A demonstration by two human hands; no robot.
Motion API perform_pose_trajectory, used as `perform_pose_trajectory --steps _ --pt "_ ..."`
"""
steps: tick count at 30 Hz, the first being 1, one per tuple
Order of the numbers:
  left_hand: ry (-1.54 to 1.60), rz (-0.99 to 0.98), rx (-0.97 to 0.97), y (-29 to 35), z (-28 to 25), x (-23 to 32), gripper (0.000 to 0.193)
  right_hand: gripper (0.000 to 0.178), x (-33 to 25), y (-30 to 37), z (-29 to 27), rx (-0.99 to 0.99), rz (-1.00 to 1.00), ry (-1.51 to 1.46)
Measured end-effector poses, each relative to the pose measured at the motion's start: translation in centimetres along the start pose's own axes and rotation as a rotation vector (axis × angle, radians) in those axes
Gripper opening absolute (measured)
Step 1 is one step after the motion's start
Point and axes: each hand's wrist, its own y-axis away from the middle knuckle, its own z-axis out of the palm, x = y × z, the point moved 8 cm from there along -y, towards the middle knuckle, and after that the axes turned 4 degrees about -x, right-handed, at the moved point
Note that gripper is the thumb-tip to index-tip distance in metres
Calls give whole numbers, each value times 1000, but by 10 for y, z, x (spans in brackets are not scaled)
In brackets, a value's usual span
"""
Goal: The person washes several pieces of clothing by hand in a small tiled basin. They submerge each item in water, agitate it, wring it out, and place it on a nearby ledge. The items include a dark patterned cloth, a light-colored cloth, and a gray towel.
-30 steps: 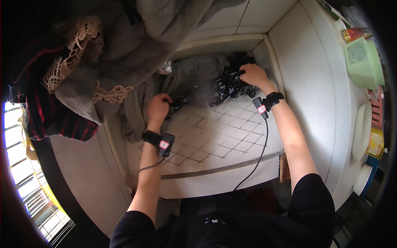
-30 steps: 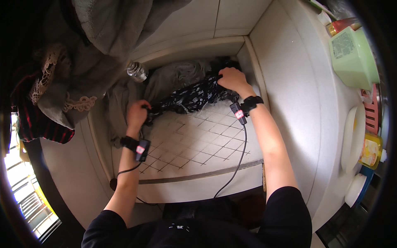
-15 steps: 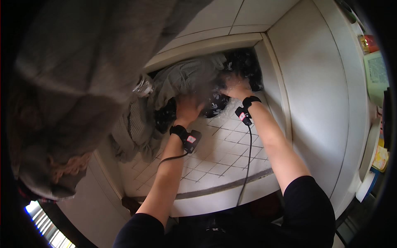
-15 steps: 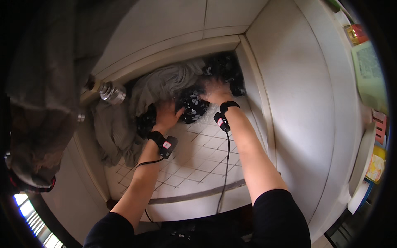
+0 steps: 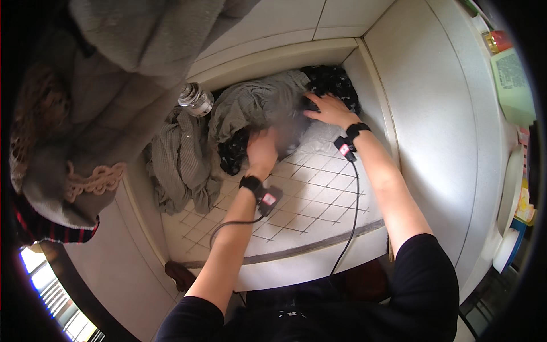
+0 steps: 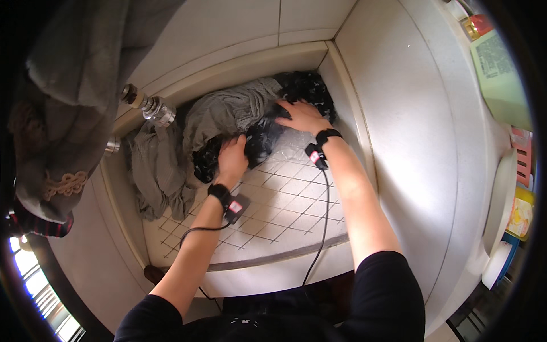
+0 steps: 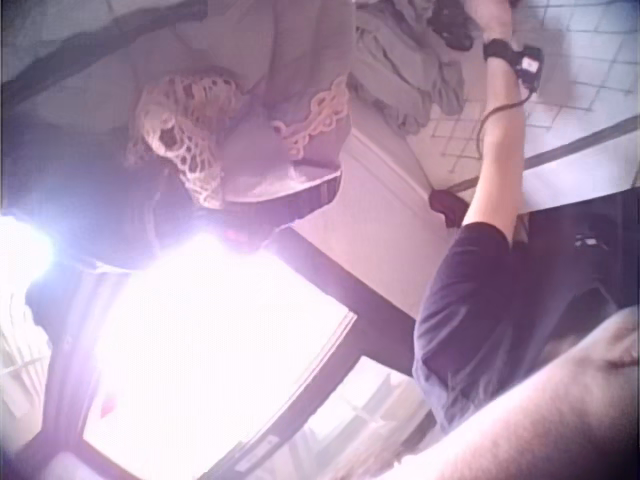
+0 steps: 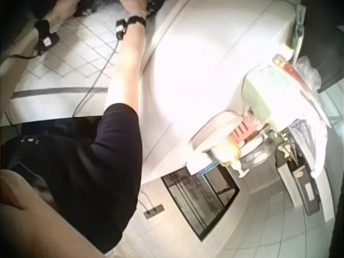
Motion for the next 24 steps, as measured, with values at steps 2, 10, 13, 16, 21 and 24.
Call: perform_pose_trajectory --steps 2,10,13,16,21,24 --pt "70 -71 -50 23 -11 -25 35 71 19 20 0 -54 76 -73" --pt "-221 -290 132 96 -95 -94 55 66 0 7 -19 -331 246 161" --pt "-259 -65 116 92 -74 -58 61 65 -81 7 -21 47 -135 232" --pt "-238 115 48 73 -45 -42 65 72 -77 10 20 -196 -156 327" --pt "-165 66 -20 30 7 -35 66 72 -15 -27 35 -244 149 200" --pt "-145 45 -91 21 25 -37 68 66 -30 -16 33 -127 157 448"
